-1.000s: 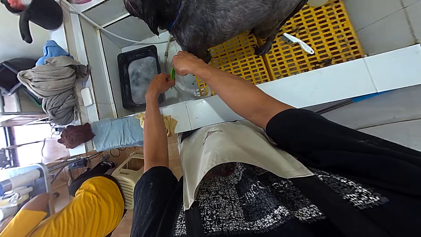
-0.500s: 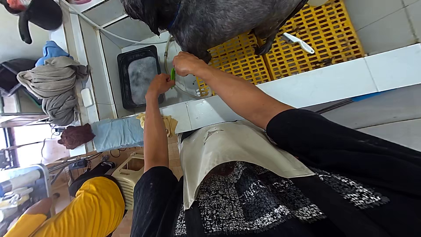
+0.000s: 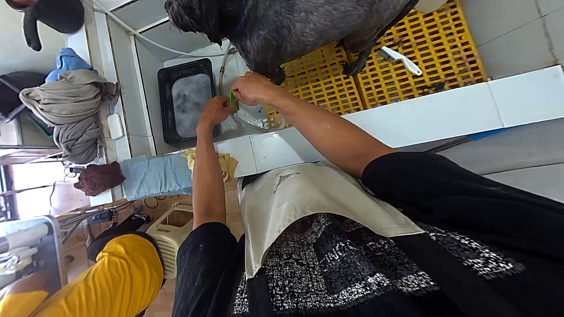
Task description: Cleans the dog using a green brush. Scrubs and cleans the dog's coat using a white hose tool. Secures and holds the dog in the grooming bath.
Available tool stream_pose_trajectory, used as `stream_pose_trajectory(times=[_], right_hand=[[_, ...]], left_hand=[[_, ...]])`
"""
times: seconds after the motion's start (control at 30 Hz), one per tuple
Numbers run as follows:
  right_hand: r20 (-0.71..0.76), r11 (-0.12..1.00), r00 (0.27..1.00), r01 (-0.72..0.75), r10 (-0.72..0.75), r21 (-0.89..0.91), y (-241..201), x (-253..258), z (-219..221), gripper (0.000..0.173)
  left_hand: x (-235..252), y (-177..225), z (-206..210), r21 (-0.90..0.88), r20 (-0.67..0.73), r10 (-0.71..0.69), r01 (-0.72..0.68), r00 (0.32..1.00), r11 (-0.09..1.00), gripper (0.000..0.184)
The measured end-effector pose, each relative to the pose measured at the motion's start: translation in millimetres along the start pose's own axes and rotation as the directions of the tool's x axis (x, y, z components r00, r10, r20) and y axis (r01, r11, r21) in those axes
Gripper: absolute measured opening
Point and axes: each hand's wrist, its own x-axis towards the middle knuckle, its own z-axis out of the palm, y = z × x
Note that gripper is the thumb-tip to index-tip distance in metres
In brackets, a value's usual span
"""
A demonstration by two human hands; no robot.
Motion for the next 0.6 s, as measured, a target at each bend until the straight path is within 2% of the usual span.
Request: stream_pose_trajectory(times=[0.1, 0.17, 0.2, 0.27, 0.4, 0.47, 0.6], right_hand=[[-0.156, 0.968, 0.986, 0.094, -0.059, 0.231, 8.3, -18.8, 10.5, 0.029], [-0.247, 0.9, 0.969, 0.124, -0.019, 0.418, 19.0, -36.5, 21.2, 0.032], [-0.281, 0.853, 0.959, 0.119, 0.034, 0.509, 24.7, -46.8, 25.5, 0.033], [-0.322, 0.756, 0.931, 0.087, 0.17, 0.649, 39.9, -68.0, 32.5, 0.036], [-0.37, 0.648, 0.842, 0.032, 0.393, 0.761, 76.8, -109.9, 30.8, 0.039], [-0.363, 0.623, 0.789, -0.031, 0.495, 0.782, 92.9, -127.0, 25.2, 0.04], [-0.385, 0.674, 0.656, -0.261, 0.649, 0.691, 125.1, -148.0, 16.2, 0.041]], left_hand=[[-0.5, 13.3, 4.5, -0.349, -0.037, -0.049, 0.033, 0.998, 0.936, 0.031], [1.1, 26.0, 4.3, -0.465, -0.026, -0.084, 0.063, 0.996, 0.883, 0.032], [3.8, 30.7, 4.5, -0.426, -0.042, -0.092, 0.066, 0.995, 0.902, 0.03], [9.8, 37.2, 5.8, -0.231, -0.048, -0.096, 0.083, 0.994, 0.969, 0.034], [15.6, 49.8, 20.5, 0.03, -0.004, -0.17, 0.17, 0.985, 0.985, 0.037], [15.0, 53.7, 31.1, 0.111, 0.002, -0.24, 0.238, 0.971, 0.965, 0.037], [7.7, 56.1, 43.8, 0.181, 0.024, -0.362, 0.352, 0.932, 0.919, 0.037]])
